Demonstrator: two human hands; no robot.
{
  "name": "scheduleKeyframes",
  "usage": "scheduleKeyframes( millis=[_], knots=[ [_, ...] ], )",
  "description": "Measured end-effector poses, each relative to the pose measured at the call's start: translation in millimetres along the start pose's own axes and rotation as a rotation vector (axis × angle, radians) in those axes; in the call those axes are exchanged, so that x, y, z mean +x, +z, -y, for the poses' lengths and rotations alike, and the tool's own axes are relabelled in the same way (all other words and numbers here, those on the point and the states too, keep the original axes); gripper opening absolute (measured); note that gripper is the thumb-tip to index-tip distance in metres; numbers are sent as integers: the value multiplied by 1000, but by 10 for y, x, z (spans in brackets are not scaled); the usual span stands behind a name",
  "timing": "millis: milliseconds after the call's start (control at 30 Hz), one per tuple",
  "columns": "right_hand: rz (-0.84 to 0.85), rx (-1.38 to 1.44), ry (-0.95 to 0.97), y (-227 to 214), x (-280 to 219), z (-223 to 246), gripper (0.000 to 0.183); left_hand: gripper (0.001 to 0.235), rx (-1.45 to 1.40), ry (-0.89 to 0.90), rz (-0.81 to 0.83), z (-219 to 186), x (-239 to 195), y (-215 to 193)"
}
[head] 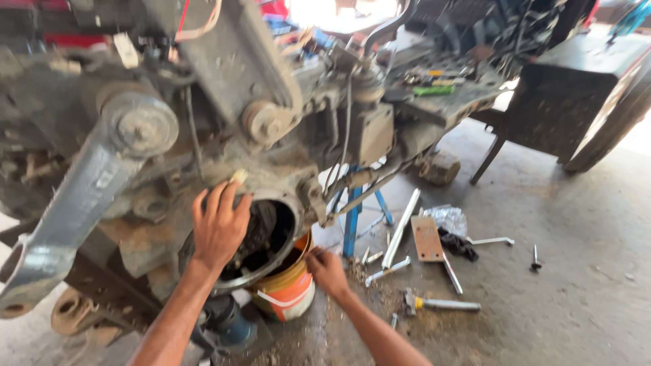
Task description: The person is sitting on the floor and working on the underside of a vehicle, specifically the differential housing. They use a small metal tool to clean or scrape the surface around the circular opening of the housing. The person is seen manipulating the tool with both hands to reach into the recessed area.
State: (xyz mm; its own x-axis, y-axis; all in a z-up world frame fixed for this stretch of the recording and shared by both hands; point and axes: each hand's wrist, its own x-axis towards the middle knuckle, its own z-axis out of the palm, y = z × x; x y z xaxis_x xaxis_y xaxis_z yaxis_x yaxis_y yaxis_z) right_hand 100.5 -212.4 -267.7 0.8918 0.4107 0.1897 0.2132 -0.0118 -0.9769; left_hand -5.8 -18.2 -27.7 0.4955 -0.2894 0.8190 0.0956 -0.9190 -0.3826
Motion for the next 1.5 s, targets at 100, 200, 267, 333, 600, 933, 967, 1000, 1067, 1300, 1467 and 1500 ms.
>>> scheduleKeyframes(
  millis=[100,200,267,333,600,933,967,1000,1067,1300,1467,1500],
  knots=[
    [29,43,100,17,18,-22,28,18,27,-22,-10,-39,17,-32],
    [52,103,65,-52,-48,48,27,22,61,-40,-9,-95,1,-46],
    [56,103,105,-130,-73,101,27,21,59,-68,-4,-143,-13,-49],
    [52,104,134,-217,-81,129,26,21,71,-90,2,-178,-14,-39],
    [-9,166,164,-439,-71,27,24,23,124,-124,-1,-185,-56,30],
    [99,149,160,-475,-46,-38,27,15,168,-115,42,-190,-171,186],
    [104,165,153,-476,-40,-55,26,13,177,-123,39,-186,-178,203],
    [109,182,145,-479,-35,-69,26,12,187,-130,35,-183,-180,219],
    [103,184,158,-492,-30,-75,26,12,190,-147,13,-185,-188,223],
    [85,130,152,-550,-46,-12,25,7,201,-210,-8,-269,-183,167],
    [81,132,154,-538,-35,-105,26,6,104,-244,-59,-291,-150,112],
    [83,122,161,-537,-17,-129,27,7,68,-262,-74,-291,-137,97]
  ],
)
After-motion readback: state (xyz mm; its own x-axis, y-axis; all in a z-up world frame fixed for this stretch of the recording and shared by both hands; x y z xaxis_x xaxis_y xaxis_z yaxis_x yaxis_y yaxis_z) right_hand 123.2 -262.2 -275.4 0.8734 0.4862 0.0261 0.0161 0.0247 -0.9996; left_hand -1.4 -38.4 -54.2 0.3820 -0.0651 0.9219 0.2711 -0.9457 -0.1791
